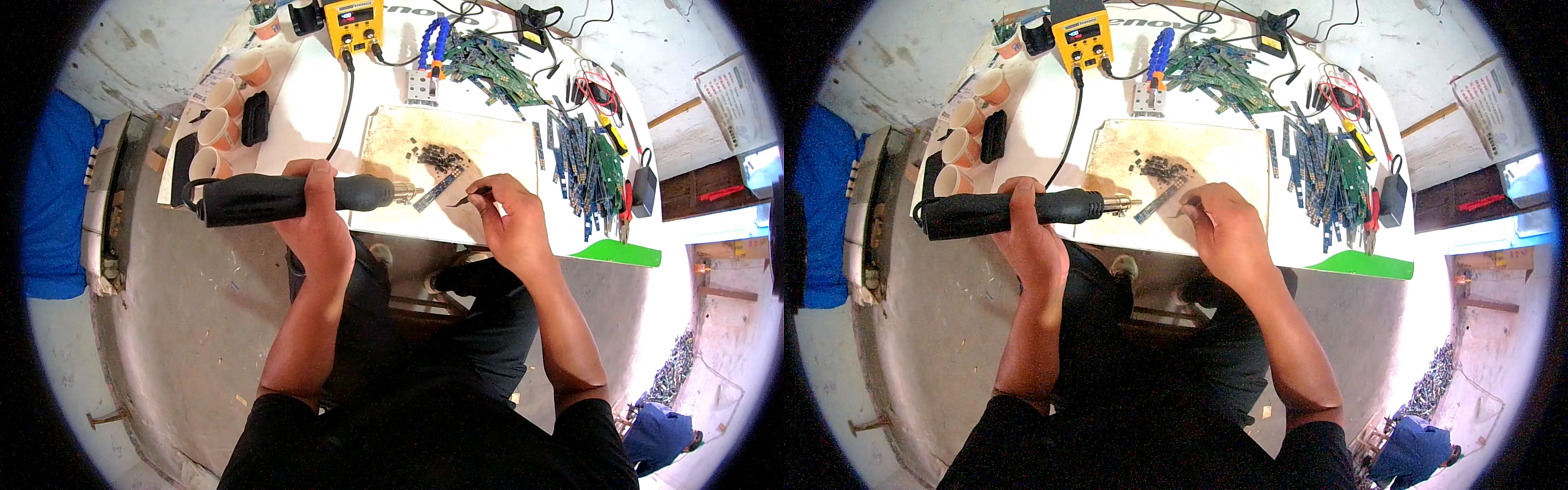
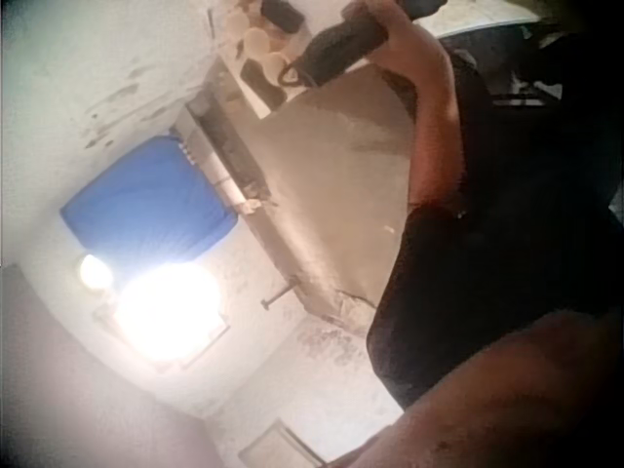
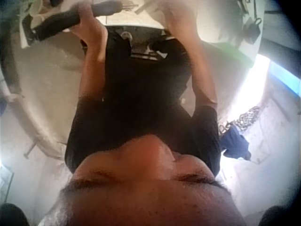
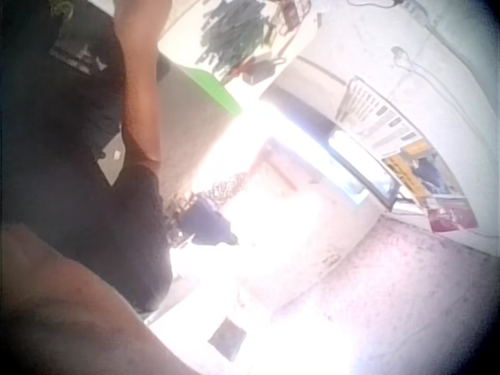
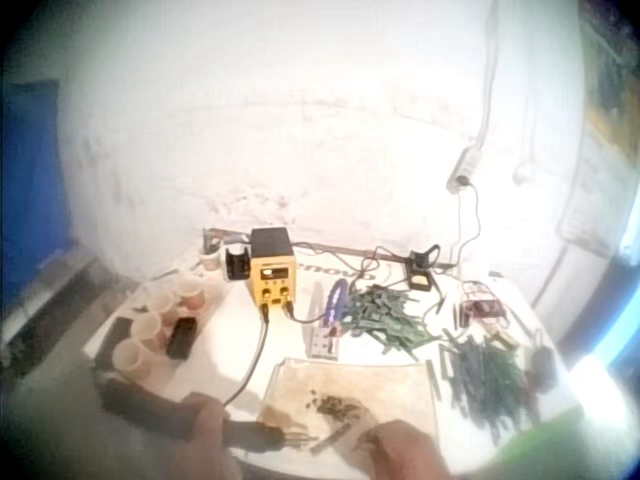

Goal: The person uses a hot air gun and tweezers to remove small electronic components from circuit boards. They heat the components with the hot air gun and then use tweezers to lift them off the board, placing them on a wooden mat. The person repeats this process for multiple components on different boards.

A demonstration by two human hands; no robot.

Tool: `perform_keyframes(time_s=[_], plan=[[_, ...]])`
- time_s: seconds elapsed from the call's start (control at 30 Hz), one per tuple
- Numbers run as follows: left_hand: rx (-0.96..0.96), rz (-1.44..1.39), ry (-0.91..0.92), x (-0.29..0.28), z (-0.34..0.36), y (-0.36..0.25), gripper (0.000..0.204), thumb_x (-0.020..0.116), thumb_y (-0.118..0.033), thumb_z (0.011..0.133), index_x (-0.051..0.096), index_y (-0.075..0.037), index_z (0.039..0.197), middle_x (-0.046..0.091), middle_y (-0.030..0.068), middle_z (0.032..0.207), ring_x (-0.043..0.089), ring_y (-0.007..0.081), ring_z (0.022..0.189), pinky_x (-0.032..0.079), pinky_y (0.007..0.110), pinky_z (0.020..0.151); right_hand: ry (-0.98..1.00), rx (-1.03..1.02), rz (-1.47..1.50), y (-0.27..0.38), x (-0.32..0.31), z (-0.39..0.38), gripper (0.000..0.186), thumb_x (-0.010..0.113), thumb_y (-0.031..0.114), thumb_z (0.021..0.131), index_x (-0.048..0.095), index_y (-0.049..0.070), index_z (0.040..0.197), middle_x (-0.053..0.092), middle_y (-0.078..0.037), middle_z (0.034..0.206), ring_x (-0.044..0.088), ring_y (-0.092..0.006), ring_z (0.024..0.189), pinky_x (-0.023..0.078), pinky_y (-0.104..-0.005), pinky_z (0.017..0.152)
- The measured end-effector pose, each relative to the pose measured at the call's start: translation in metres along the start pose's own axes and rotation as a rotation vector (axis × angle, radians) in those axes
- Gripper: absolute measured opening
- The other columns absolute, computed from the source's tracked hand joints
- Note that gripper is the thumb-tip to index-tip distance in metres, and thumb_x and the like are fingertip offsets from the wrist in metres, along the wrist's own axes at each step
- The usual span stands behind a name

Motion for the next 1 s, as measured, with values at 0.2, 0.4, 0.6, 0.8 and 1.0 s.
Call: perform_keyframes(time_s=[0.2, 0.4, 0.6, 0.8, 1.0], plan=[[0.010, -0.008, 0.005, 0.001, 0.000, -0.001, 0.009, 0.063, -0.007, 0.087, 0.054, -0.005, 0.087, 0.057, 0.0027, 0.087, 0.054, 0.0122, 0.084, 0.044, 0.027, 0.087, -0.042, -0.046, 0.051, 0.001, -0.003, 0.000, 0.009, 0.068, -0.001, 0.085, 0.065, -0.001, 0.093, 0.068, -0.017, 0.094, 0.065, -0.0378, 0.089, 0.053, -0.0429, 0.077], [0.008, 0.005, -0.005, 0.000, -0.001, -0.001, 0.009, 0.064, -0.007, 0.087, 0.055, -0.005, 0.087, 0.057, 0.0027, 0.086, 0.054, 0.0124, 0.084, 0.045, 0.027, 0.087, 0.084, -0.220, -0.037, 0.013, -0.001, 0.019, 0.015, 0.068, -0.002, 0.083, 0.068, 0.002, 0.097, 0.068, -0.015, 0.097, 0.064, -0.0353, 0.094, 0.053, -0.0421, 0.082], [-0.021, 0.011, -0.052, -0.002, -0.001, 0.002, 0.006, 0.063, -0.007, 0.089, 0.059, -0.004, 0.091, 0.059, 0.0036, 0.088, 0.056, 0.0131, 0.086, 0.045, 0.028, 0.089, 0.262, -0.395, -0.129, 0.031, 0.009, 0.032, 0.022, 0.067, -0.001, 0.079, 0.068, 0.003, 0.100, 0.068, -0.014, 0.101, 0.063, -0.0339, 0.099, 0.053, -0.0419, 0.087], [-0.064, -0.003, -0.048, -0.005, -0.003, 0.002, 0.007, 0.064, -0.008, 0.090, 0.061, -0.003, 0.093, 0.059, 0.0041, 0.088, 0.057, 0.0136, 0.087, 0.043, 0.029, 0.092, 0.373, -0.436, -0.181, 0.043, 0.023, 0.039, 0.020, 0.069, -0.004, 0.081, 0.068, 0.000, 0.101, 0.069, -0.015, 0.100, 0.066, -0.0349, 0.095, 0.055, -0.0412, 0.082], [-0.033, 0.026, 0.001, -0.001, -0.002, 0.000, 0.012, 0.064, -0.012, 0.092, 0.060, -0.002, 0.090, 0.059, 0.0041, 0.087, 0.054, 0.0120, 0.085, 0.043, 0.030, 0.086, 0.335, -0.404, -0.213, 0.038, 0.025, 0.038, 0.020, 0.069, -0.004, 0.082, 0.068, 0.003, 0.101, 0.070, -0.014, 0.098, 0.066, -0.0348, 0.093, 0.055, -0.0408, 0.081]])
Point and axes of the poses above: each hand's wrist, its own z-axis towards the middle knuckle, its own x-axis out of the palm, y = z × x, the point moved 8 cm from there along z, towards the middle knuckle
